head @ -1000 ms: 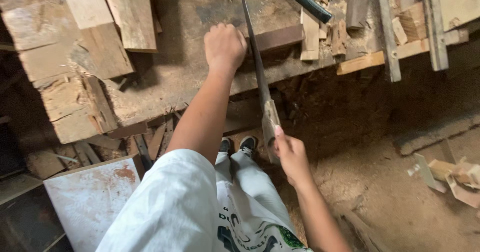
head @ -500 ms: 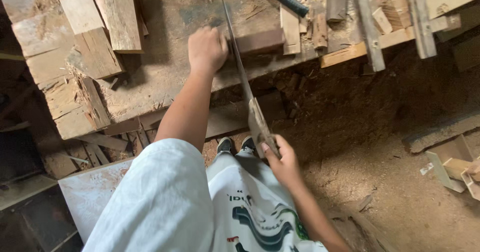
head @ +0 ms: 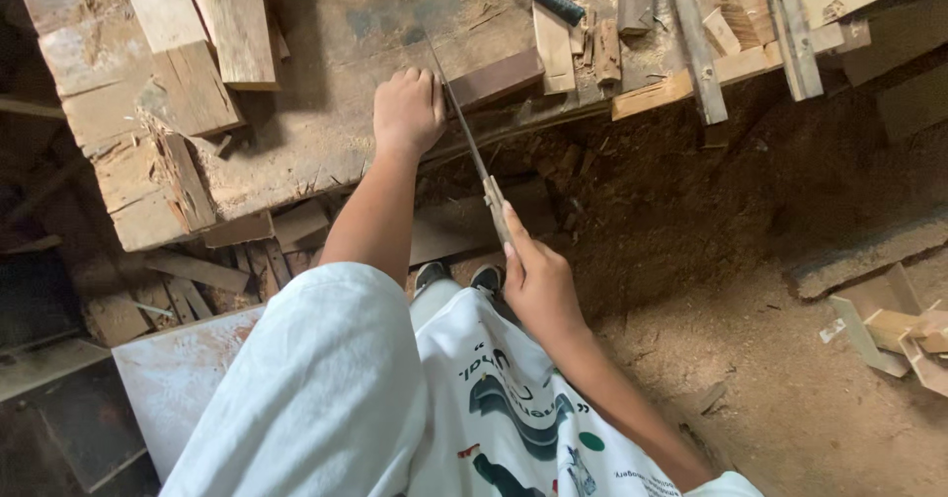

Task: The person hammers nails into small wooden blocks on a workbench, then uses a hand saw to cut a reddish-brown block. The person continues hammering nails into the cut pieces.

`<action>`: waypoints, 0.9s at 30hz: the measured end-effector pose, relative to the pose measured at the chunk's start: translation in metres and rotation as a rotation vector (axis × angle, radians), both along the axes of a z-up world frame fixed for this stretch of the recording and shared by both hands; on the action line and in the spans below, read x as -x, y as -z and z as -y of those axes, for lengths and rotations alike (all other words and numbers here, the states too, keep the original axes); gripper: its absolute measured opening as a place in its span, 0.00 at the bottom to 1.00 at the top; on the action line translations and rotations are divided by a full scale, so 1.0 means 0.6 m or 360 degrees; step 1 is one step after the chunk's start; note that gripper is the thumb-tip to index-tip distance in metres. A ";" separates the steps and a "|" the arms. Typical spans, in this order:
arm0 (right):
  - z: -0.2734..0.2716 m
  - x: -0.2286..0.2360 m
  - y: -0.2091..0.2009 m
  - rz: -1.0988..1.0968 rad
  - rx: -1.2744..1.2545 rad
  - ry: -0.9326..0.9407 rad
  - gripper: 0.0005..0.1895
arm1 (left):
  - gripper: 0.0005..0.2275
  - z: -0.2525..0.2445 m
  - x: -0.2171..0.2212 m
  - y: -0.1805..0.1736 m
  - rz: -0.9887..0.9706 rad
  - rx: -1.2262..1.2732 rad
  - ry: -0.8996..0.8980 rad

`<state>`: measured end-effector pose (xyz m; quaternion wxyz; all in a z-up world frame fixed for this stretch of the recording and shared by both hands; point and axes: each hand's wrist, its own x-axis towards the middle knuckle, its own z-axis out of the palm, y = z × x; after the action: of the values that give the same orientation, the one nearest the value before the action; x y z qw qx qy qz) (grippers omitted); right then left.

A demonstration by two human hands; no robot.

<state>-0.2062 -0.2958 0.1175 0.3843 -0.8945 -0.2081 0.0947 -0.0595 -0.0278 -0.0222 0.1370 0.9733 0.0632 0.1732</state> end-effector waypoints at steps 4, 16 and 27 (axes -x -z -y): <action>0.010 -0.003 0.000 0.0010 -0.0047 -0.0001 0.30 | 0.12 0.007 -0.011 -0.004 -0.0124 -0.0123 -0.0045; -0.023 -0.010 0.033 -0.0088 0.0069 0.0100 0.29 | 0.11 0.001 -0.016 0.021 -0.0112 -0.0140 -0.0015; -0.006 0.023 0.016 -0.0073 -0.0069 0.0097 0.28 | 0.12 0.002 -0.028 0.024 -0.0108 -0.0192 -0.0081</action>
<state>-0.2198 -0.2921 0.1078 0.4111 -0.8894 -0.1739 0.0988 -0.0427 -0.0289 -0.0368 0.0715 0.9832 0.0819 0.1469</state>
